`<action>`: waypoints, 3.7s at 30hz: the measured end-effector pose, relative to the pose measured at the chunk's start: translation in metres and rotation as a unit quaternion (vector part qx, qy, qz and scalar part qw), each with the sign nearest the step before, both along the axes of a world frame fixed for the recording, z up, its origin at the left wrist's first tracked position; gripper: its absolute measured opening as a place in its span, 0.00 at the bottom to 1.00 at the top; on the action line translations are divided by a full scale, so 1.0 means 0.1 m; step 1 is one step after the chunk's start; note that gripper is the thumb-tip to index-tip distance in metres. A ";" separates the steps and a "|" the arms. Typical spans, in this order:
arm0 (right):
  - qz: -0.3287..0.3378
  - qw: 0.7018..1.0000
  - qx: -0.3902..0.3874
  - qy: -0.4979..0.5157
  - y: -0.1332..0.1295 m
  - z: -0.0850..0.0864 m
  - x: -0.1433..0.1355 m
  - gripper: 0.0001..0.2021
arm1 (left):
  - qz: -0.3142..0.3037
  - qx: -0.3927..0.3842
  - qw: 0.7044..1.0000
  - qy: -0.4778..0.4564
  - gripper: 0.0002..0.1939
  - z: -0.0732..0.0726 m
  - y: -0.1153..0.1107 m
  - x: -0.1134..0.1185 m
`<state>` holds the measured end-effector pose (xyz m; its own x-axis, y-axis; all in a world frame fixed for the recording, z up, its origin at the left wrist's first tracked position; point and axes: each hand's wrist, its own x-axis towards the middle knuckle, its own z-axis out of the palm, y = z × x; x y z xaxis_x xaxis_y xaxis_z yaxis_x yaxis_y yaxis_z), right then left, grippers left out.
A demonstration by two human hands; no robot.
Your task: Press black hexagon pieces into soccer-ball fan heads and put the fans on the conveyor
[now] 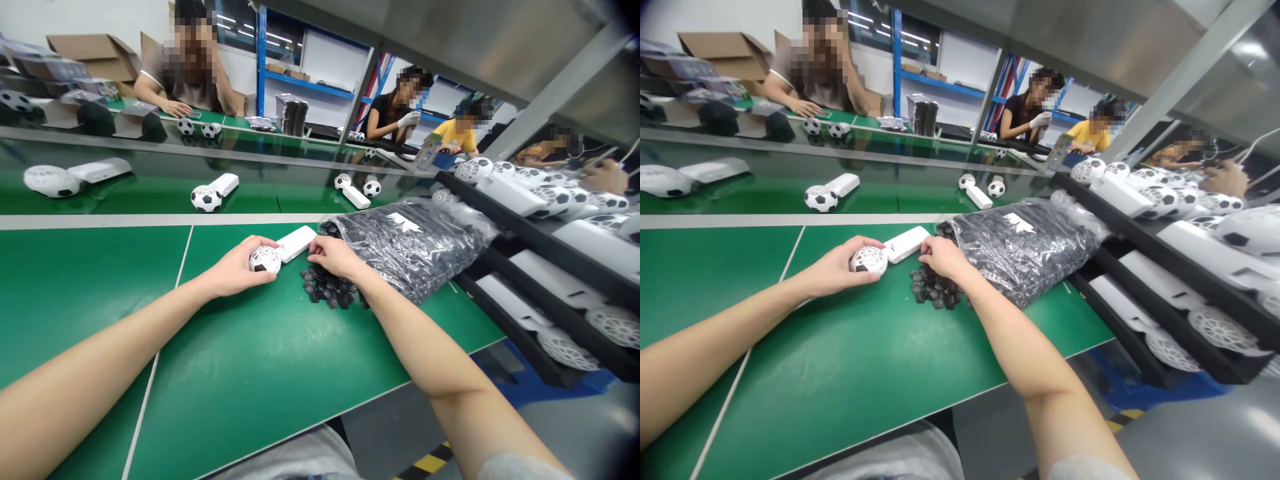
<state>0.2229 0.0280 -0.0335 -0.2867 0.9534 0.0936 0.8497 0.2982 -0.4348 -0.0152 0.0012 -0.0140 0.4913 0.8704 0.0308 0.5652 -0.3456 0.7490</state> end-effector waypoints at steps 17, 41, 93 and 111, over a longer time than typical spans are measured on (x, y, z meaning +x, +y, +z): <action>0.223 0.960 0.103 0.138 -0.37 0.14 -0.40 0.03 | -0.061 0.023 0.998 0.003 0.25 0.04 0.02 -0.02; 0.137 0.968 0.102 0.185 -0.22 -0.04 -0.44 0.13 | -0.040 0.135 0.990 -0.008 0.20 -0.09 0.00 0.06; -0.028 0.979 0.028 -0.199 -0.13 0.18 -0.05 0.08 | 0.025 0.095 0.956 0.276 0.33 0.32 0.40 -1.05; 0.094 0.980 0.156 0.082 -0.23 0.20 -0.17 0.05 | 0.052 0.176 0.941 0.285 0.35 0.01 0.00 0.12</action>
